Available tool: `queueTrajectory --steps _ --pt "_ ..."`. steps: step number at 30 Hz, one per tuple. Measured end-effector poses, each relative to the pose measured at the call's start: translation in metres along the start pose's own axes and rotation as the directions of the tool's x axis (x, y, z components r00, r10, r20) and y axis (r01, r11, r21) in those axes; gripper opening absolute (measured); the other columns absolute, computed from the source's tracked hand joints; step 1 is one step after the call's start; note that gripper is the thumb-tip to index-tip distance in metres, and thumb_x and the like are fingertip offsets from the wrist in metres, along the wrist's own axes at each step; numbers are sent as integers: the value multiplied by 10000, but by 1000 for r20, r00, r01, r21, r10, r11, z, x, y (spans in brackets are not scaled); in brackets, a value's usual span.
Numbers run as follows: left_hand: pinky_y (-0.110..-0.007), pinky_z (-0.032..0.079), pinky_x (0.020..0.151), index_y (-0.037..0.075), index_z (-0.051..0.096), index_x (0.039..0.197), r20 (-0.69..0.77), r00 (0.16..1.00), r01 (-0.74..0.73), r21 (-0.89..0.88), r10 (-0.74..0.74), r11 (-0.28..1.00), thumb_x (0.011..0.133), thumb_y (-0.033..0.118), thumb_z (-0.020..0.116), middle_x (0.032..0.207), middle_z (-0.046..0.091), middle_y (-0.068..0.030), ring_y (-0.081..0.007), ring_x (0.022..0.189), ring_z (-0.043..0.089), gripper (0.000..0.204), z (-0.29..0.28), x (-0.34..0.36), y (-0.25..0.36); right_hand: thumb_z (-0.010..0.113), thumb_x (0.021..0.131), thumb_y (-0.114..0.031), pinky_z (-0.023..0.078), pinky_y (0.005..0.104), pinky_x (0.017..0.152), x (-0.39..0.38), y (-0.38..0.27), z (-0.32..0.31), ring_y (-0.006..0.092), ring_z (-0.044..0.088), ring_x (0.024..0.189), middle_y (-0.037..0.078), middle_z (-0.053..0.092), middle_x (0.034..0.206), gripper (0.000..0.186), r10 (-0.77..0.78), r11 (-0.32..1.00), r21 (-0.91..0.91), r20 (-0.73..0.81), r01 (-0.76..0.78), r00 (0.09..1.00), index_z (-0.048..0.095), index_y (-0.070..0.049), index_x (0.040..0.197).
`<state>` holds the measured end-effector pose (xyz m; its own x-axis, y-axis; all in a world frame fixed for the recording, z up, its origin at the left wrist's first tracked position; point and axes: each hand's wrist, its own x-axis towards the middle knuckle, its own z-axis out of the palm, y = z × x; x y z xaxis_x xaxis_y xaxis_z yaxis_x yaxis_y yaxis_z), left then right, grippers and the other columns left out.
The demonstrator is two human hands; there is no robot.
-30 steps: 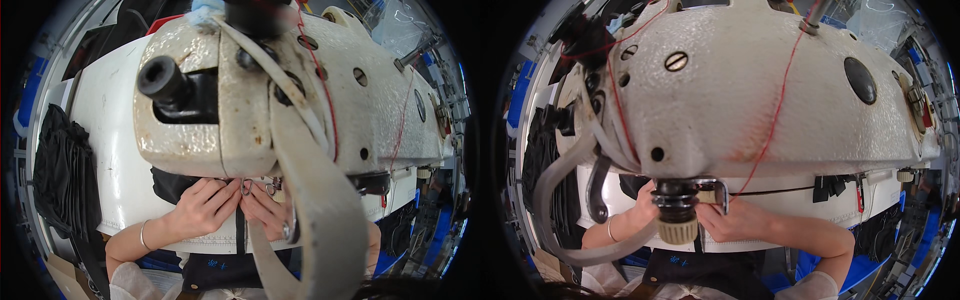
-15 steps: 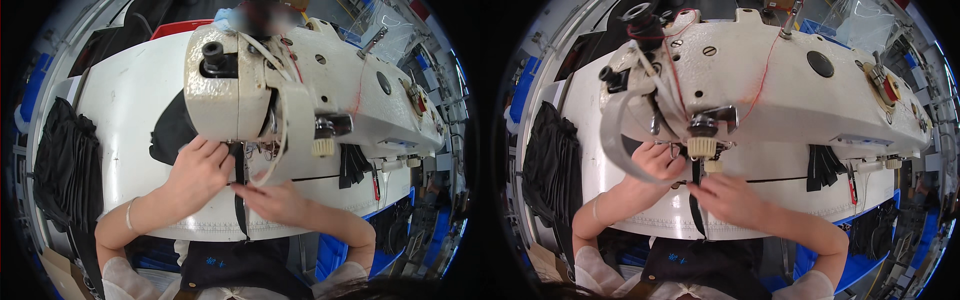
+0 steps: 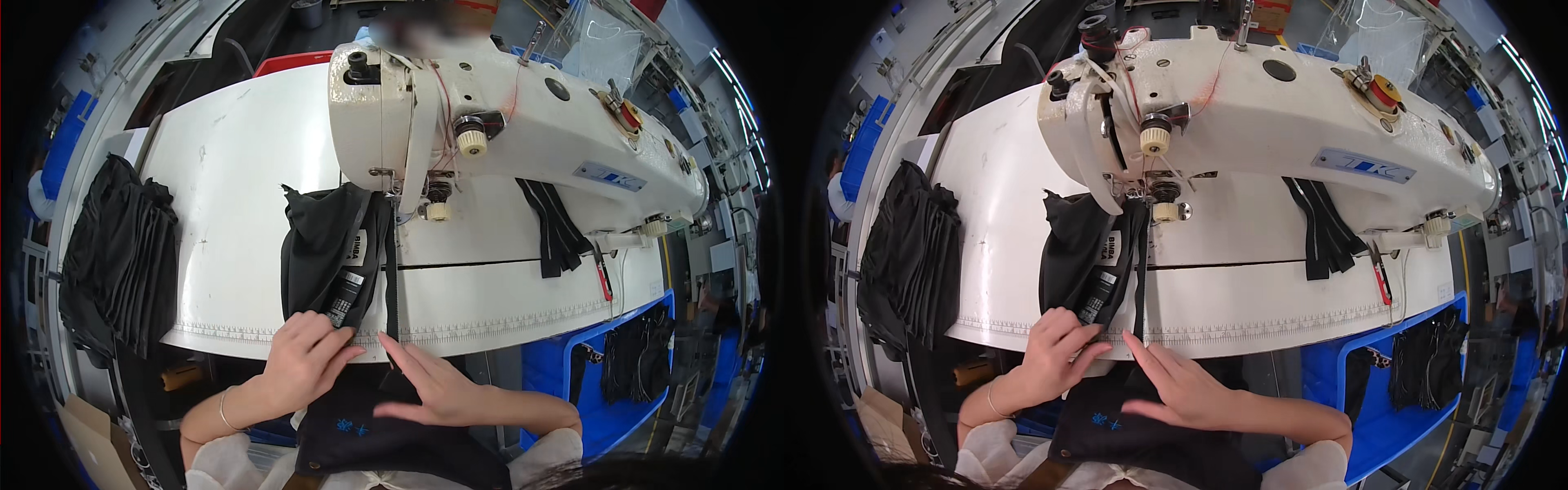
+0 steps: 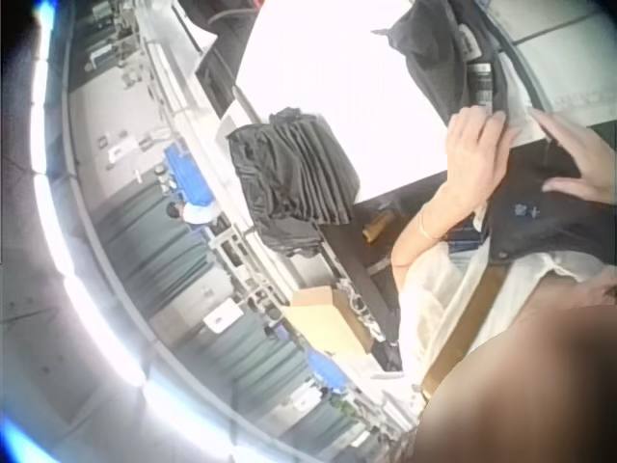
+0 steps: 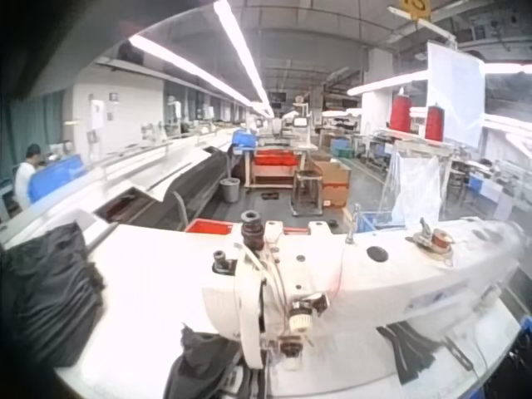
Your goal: Sewing zippers onto black fabric components using an industrial sewing machine.
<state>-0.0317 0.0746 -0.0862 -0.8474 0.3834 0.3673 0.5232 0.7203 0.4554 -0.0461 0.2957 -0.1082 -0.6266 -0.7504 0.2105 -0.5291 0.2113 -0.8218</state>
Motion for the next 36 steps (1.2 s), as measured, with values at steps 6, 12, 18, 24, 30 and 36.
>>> queueTrajectory --steps 6,12,18,24,30,36 --pt "-265 350 547 -49 625 941 -151 895 389 -197 -419 900 747 -36 680 699 454 -82 -168 617 452 202 -13 -5 10 586 728 -84 461 335 687 -4 2 -5 208 515 726 86 482 804 505 -227 757 -611 87 232 970 521 96 1196" --pt "-232 325 572 -47 650 914 -124 816 480 -397 -564 782 713 11 742 706 470 -31 -108 647 430 229 -17 -4 3 581 708 -62 500 356 816 0 4 -2 264 592 910 142 575 933 366 -322 697 -680 -13 227 947 615 74 1046" --pt "-217 353 593 -40 656 949 -56 784 500 -534 -618 682 770 13 703 699 485 -17 -98 654 442 193 -18 -7 -3 600 711 -50 498 390 894 -4 16 0 319 591 1040 183 596 1028 292 -348 687 -661 62 300 935 626 67 977" --pt "-207 425 785 -34 613 982 -139 749 425 -648 -647 632 907 71 537 932 607 -62 -99 921 549 150 -31 15 -37 547 735 -107 441 409 972 -7 23 1 337 555 1100 173 589 1052 318 -371 561 -727 208 397 905 615 67 993" --pt "-202 436 645 -11 624 854 61 907 389 -499 -416 775 856 107 619 807 614 -28 -74 686 537 118 -93 84 -66 575 721 -88 461 396 946 -6 24 3 328 571 1078 170 593 1044 294 -391 562 -731 177 387 903 631 64 966" --pt "-295 429 616 -85 638 831 380 853 -498 390 358 774 602 45 619 852 573 -100 -211 731 499 263 -15 23 25 566 733 -107 452 404 956 -9 22 1 327 574 1075 172 592 1055 301 -356 586 -717 191 378 915 633 59 975"
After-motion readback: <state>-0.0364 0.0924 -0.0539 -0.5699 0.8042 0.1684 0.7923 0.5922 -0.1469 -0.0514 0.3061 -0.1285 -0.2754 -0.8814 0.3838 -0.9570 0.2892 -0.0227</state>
